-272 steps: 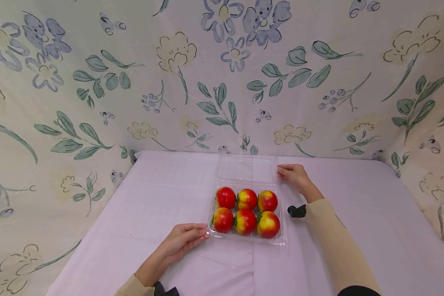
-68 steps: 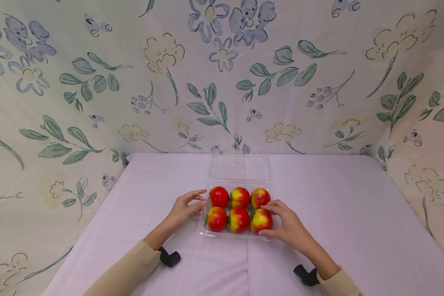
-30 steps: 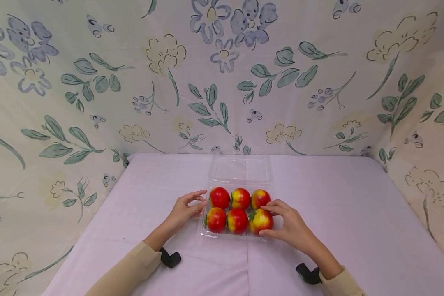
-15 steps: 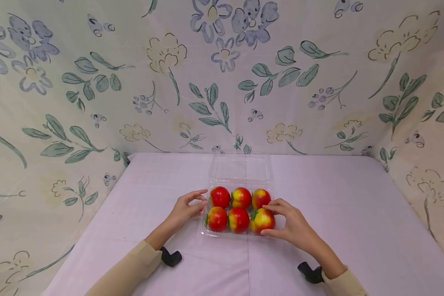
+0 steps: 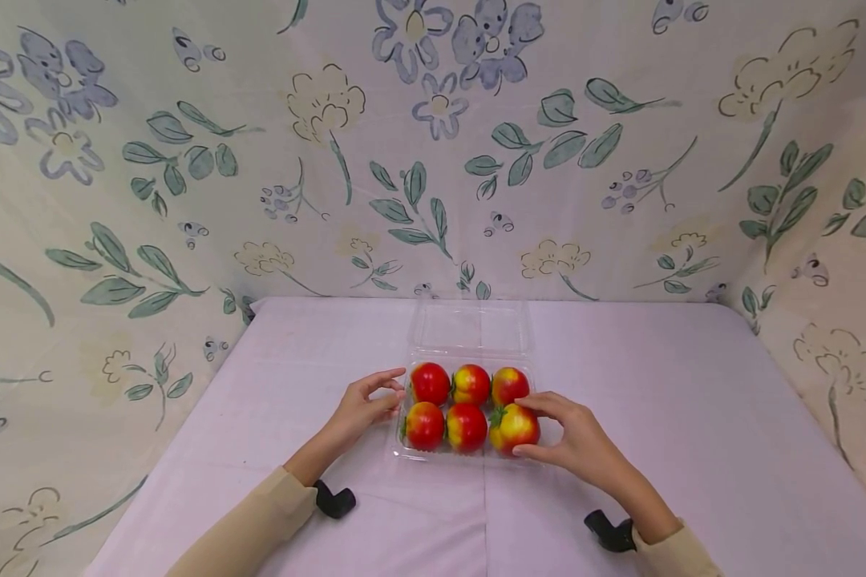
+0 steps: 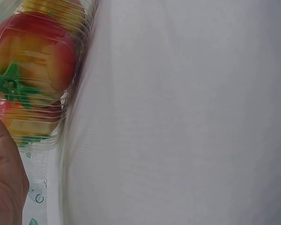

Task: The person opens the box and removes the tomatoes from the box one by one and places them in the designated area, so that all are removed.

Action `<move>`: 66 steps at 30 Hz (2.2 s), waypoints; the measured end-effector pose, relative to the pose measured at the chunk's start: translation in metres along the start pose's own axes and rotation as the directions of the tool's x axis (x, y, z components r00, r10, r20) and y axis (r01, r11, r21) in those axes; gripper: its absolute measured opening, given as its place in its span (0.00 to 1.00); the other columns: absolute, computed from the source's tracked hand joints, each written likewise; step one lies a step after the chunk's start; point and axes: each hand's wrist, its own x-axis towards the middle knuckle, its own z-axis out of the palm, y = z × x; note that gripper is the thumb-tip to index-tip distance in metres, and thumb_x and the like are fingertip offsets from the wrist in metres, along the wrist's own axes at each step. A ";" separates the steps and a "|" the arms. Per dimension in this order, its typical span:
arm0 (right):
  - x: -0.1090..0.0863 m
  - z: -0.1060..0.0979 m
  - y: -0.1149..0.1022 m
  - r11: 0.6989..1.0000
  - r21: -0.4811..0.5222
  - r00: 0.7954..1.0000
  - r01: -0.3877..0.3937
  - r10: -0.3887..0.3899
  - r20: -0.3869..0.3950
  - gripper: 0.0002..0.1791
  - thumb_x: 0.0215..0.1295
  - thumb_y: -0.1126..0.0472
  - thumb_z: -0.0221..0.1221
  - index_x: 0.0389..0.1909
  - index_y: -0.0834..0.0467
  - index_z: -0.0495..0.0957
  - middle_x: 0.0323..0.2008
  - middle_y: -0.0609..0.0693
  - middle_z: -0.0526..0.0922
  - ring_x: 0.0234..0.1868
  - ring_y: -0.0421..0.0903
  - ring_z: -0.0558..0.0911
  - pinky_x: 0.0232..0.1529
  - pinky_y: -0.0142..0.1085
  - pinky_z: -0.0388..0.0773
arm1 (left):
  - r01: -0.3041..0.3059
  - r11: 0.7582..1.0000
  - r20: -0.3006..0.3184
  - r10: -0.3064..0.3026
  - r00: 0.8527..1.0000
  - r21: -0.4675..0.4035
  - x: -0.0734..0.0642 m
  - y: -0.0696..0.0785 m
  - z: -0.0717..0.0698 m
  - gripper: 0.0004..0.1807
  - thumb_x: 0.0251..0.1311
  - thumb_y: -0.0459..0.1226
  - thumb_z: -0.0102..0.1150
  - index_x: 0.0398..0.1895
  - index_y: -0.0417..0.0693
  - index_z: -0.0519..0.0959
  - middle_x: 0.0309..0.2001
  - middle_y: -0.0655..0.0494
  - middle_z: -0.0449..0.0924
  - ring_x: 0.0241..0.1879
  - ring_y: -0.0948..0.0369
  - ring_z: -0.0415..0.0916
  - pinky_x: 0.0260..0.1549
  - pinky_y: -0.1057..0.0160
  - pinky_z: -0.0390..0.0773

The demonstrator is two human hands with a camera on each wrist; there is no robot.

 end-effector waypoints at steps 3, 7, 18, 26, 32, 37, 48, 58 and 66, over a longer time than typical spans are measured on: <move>0.000 0.000 0.001 1.000 0.014 1.000 -0.011 0.011 -0.001 0.34 0.48 0.54 0.78 0.57 0.57 0.80 0.54 0.53 0.81 0.51 0.53 0.82 0.52 0.57 0.78 | -0.003 1.000 0.000 0.003 1.000 0.004 0.000 0.000 0.000 0.24 0.65 0.34 0.64 0.64 0.44 0.76 0.46 0.47 0.77 0.27 0.62 0.80 0.37 0.66 0.85; 0.000 -0.001 0.002 1.000 0.028 1.000 -0.009 0.009 -0.014 0.34 0.47 0.55 0.78 0.57 0.57 0.80 0.54 0.52 0.81 0.51 0.51 0.81 0.52 0.55 0.79 | 0.003 1.000 0.002 -0.003 1.000 -0.007 0.000 0.000 0.000 0.24 0.65 0.34 0.65 0.64 0.44 0.77 0.45 0.47 0.77 0.27 0.62 0.80 0.37 0.66 0.85; -0.003 -0.004 0.004 0.997 0.077 0.999 0.002 0.002 -0.054 0.32 0.49 0.57 0.77 0.58 0.53 0.80 0.53 0.48 0.82 0.52 0.36 0.78 0.52 0.42 0.82 | -0.004 1.000 0.007 0.004 1.000 -0.021 -0.001 0.001 0.001 0.26 0.65 0.32 0.64 0.66 0.40 0.74 0.46 0.44 0.77 0.28 0.62 0.80 0.35 0.66 0.85; -0.004 -0.009 0.005 0.991 0.133 0.997 0.003 0.007 -0.075 0.32 0.51 0.61 0.76 0.59 0.54 0.78 0.53 0.48 0.81 0.54 0.31 0.75 0.55 0.25 0.75 | 0.004 1.000 0.020 -0.004 1.000 -0.004 -0.002 0.006 0.000 0.25 0.65 0.28 0.62 0.65 0.36 0.73 0.45 0.40 0.77 0.28 0.60 0.80 0.36 0.65 0.85; -0.005 -0.012 0.007 0.985 0.175 0.996 0.004 0.011 -0.087 0.31 0.51 0.64 0.76 0.59 0.57 0.78 0.54 0.52 0.81 0.54 0.30 0.74 0.54 0.22 0.74 | -0.012 1.000 0.018 0.012 1.000 -0.021 -0.002 0.006 0.001 0.25 0.65 0.30 0.62 0.66 0.37 0.73 0.45 0.43 0.77 0.28 0.62 0.80 0.35 0.66 0.85; -0.004 -0.014 0.011 0.979 0.205 0.995 0.006 0.016 -0.103 0.31 0.52 0.66 0.75 0.59 0.61 0.78 0.55 0.56 0.80 0.55 0.28 0.74 0.54 0.20 0.72 | -0.003 1.000 0.016 0.003 1.000 -0.014 0.000 0.001 -0.001 0.25 0.65 0.31 0.63 0.66 0.39 0.74 0.46 0.43 0.77 0.28 0.62 0.81 0.36 0.66 0.85; -0.004 -0.022 0.014 0.955 0.298 0.991 -0.004 0.044 -0.125 0.31 0.53 0.71 0.73 0.59 0.65 0.76 0.57 0.63 0.78 0.57 0.30 0.75 0.54 0.22 0.74 | 0.003 1.000 0.015 -0.002 1.000 -0.012 0.000 0.001 -0.001 0.25 0.65 0.35 0.65 0.65 0.43 0.76 0.46 0.47 0.77 0.29 0.62 0.81 0.37 0.65 0.85; -0.006 -0.026 0.021 0.941 0.337 0.985 -0.015 0.071 -0.156 0.31 0.53 0.73 0.72 0.60 0.66 0.75 0.58 0.54 0.78 0.58 0.33 0.75 0.54 0.24 0.75 | -0.004 1.000 0.008 0.004 1.000 -0.009 0.001 0.000 0.000 0.25 0.66 0.33 0.63 0.66 0.39 0.73 0.46 0.46 0.77 0.30 0.59 0.81 0.38 0.62 0.85; -0.007 -0.031 0.024 0.950 0.309 0.979 -0.043 0.102 -0.176 0.31 0.54 0.71 0.72 0.60 0.68 0.74 0.57 0.48 0.78 0.57 0.31 0.75 0.53 0.23 0.75 | 0.004 1.000 0.015 -0.004 1.000 -0.007 0.001 0.000 -0.001 0.25 0.65 0.35 0.64 0.65 0.43 0.75 0.45 0.47 0.77 0.29 0.61 0.81 0.37 0.65 0.85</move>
